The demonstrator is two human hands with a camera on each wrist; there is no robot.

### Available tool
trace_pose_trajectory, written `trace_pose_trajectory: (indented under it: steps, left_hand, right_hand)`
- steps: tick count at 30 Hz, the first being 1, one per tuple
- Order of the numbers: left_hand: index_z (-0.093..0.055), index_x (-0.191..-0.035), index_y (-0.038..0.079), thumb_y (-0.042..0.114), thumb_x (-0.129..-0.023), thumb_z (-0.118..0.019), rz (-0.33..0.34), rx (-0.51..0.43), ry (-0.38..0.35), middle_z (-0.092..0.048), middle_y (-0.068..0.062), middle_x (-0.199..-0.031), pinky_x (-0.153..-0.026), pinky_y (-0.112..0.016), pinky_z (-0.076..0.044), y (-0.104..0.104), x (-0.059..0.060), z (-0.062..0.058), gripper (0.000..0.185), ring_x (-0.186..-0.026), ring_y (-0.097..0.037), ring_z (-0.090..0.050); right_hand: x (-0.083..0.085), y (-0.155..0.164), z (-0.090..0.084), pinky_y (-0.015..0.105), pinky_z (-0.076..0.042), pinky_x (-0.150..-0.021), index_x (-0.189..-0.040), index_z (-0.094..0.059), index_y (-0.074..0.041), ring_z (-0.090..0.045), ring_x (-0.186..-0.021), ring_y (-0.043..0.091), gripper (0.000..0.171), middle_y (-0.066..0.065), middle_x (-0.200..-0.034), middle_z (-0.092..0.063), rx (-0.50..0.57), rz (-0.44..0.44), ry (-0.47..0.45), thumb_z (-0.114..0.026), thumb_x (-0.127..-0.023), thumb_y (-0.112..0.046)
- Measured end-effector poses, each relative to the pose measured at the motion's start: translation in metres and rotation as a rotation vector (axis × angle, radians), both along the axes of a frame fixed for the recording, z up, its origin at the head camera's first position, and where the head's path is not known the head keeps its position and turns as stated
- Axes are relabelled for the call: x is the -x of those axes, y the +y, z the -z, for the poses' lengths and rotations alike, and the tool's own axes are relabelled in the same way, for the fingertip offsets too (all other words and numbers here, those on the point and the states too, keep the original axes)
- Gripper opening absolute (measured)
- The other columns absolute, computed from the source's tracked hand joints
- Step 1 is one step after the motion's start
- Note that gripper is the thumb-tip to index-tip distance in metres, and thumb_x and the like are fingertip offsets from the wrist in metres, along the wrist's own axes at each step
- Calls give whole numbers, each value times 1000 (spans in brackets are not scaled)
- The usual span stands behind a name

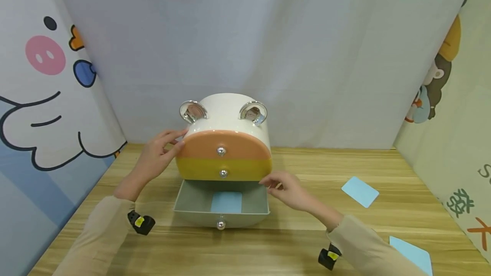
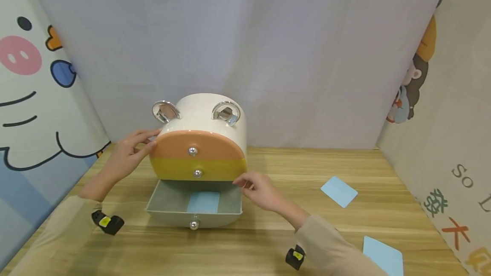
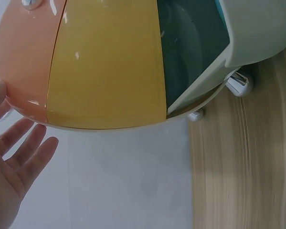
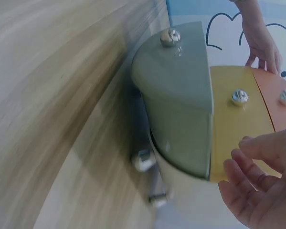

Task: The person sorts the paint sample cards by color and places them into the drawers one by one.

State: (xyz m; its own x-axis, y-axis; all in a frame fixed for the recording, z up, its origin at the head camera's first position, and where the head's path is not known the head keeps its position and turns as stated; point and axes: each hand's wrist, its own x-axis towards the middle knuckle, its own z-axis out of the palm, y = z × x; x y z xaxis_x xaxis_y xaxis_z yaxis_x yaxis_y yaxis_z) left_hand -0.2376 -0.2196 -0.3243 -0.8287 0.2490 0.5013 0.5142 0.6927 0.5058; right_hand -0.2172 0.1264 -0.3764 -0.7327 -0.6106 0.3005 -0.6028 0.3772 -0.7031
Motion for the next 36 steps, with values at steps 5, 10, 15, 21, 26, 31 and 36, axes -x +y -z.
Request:
trace_pose_trajectory:
  steps: [5, 10, 15, 21, 26, 31, 36]
  left_hand:
    - [-55, -126, 5, 20, -93, -52, -2, 10, 6, -55, -15, -113, -66, -41, -54, 0, 0, 0, 36, -90, -28, -58]
    - [-55, -125, 4, 20, -93, -52, 1, 12, 12, -56, -15, -112, -65, -40, -55, 0, -1, 0, 36, -89, -28, -58]
    - [-55, -125, 4, 19, -93, -53, 3, 6, 12, -56, -15, -112, -65, -40, -55, -1, -2, 1, 36, -89, -28, -58]
    - [-55, -125, 4, 18, -93, -53, 10, -2, 18, -56, -14, -112, -65, -39, -55, -1, -1, 1, 35, -89, -28, -59]
    - [-56, -125, 4, 17, -92, -53, 9, -4, 30, -56, -14, -111, -64, -39, -55, -1, 0, 1, 35, -88, -27, -59]
    - [-56, -124, 4, 17, -92, -54, 8, -4, 38, -56, -14, -111, -64, -39, -55, -2, 0, 1, 34, -88, -27, -59]
    - [-56, -124, 5, 17, -92, -53, 8, 1, 41, -57, -13, -111, -64, -38, -55, -2, 1, 1, 34, -88, -26, -59]
  right_hand:
    - [-7, 40, -7, 28, -52, -66, -103, -63, 5, -59, -78, 15, 20, 12, -91, -63, -31, 38, -10, -59, -83, 4]
    - [-25, 90, -12, 28, -49, -71, -113, -59, -2, -55, -84, 11, 26, 2, -95, -59, -125, 105, -58, -59, -88, -10]
    - [-42, 140, -3, 25, -46, -68, -113, -58, -5, -52, -85, 5, 30, -2, -99, -57, -156, 164, 4, -64, -84, -11]
    - [-59, 203, 17, 24, -44, -65, -114, -55, -1, -47, -87, -3, 41, -9, -101, -55, -233, 278, -1, -71, -77, -11]
    - [-69, 250, 35, 35, -46, -66, -117, -51, 8, -44, -93, -7, 50, 1, -106, -57, -339, 301, -56, -72, -76, -12]
    - [-81, 284, 53, 51, -47, -65, -120, -45, 13, -52, -99, 33, 64, 30, -111, -49, -511, 318, -171, -74, -74, -21]
    - [-85, 304, 74, 49, -47, -66, -119, -39, 21, -49, -90, 47, 78, 33, -107, -44, -638, 338, -289, -75, -74, -31]
